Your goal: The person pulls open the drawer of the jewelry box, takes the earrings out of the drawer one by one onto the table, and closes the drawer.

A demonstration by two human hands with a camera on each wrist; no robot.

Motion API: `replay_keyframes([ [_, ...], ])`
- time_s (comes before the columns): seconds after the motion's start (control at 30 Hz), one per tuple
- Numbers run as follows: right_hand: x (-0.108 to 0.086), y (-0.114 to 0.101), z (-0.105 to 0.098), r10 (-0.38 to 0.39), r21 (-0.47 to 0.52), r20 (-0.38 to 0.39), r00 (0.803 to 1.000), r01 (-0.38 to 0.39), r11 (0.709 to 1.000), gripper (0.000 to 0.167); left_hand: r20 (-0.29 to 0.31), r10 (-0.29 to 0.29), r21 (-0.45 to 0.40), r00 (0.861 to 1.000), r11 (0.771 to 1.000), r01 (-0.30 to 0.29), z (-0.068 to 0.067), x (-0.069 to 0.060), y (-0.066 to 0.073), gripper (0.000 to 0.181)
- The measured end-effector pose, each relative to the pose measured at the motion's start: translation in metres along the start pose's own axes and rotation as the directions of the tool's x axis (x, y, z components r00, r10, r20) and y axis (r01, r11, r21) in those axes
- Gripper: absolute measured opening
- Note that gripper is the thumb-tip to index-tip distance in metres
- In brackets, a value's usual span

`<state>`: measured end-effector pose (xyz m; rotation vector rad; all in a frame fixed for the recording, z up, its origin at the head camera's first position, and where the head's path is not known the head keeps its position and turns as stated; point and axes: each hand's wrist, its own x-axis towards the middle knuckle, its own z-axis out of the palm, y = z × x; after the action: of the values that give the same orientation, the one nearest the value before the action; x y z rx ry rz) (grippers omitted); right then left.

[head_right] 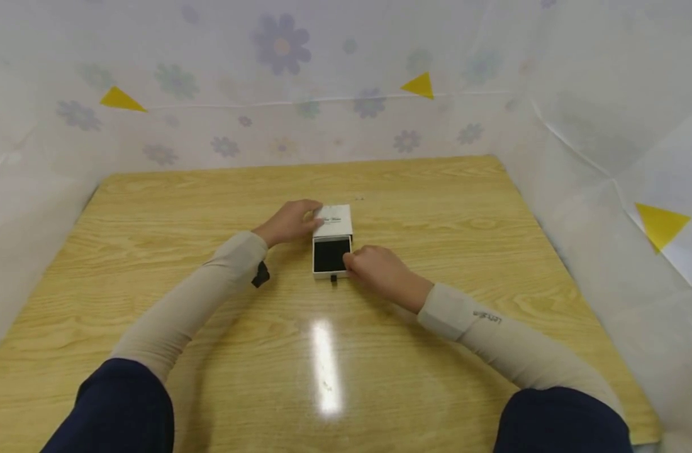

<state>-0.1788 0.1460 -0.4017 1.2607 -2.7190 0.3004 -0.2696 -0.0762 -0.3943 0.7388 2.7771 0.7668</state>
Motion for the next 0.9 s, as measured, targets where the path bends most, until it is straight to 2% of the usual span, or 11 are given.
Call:
replay_keyframes([
  [0.23,-0.001,-0.002,-0.002,0.004,-0.015,-0.013,1.000,-0.004,1.000,0.017,0.014,-0.018,-0.005,1.000,1.000,0.018,-0.001,0.001,0.000,0.021],
  [0.57,0.002,0.006,0.003,0.011,0.003,-0.054,0.998,-0.011,1.000,0.014,0.019,-0.013,-0.008,1.000,1.000,0.013,0.000,0.002,-0.001,0.020],
  [0.7,0.002,0.007,0.002,0.059,0.034,-0.045,0.997,-0.058,0.998,0.013,0.018,-0.005,0.002,1.000,1.000,0.005,-0.001,0.002,0.000,0.020],
  [0.9,0.003,0.010,0.002,0.147,0.041,-0.014,0.989,-0.146,0.988,0.022,0.016,0.005,0.022,1.000,1.000,-0.006,0.000,0.003,-0.001,0.019],
])
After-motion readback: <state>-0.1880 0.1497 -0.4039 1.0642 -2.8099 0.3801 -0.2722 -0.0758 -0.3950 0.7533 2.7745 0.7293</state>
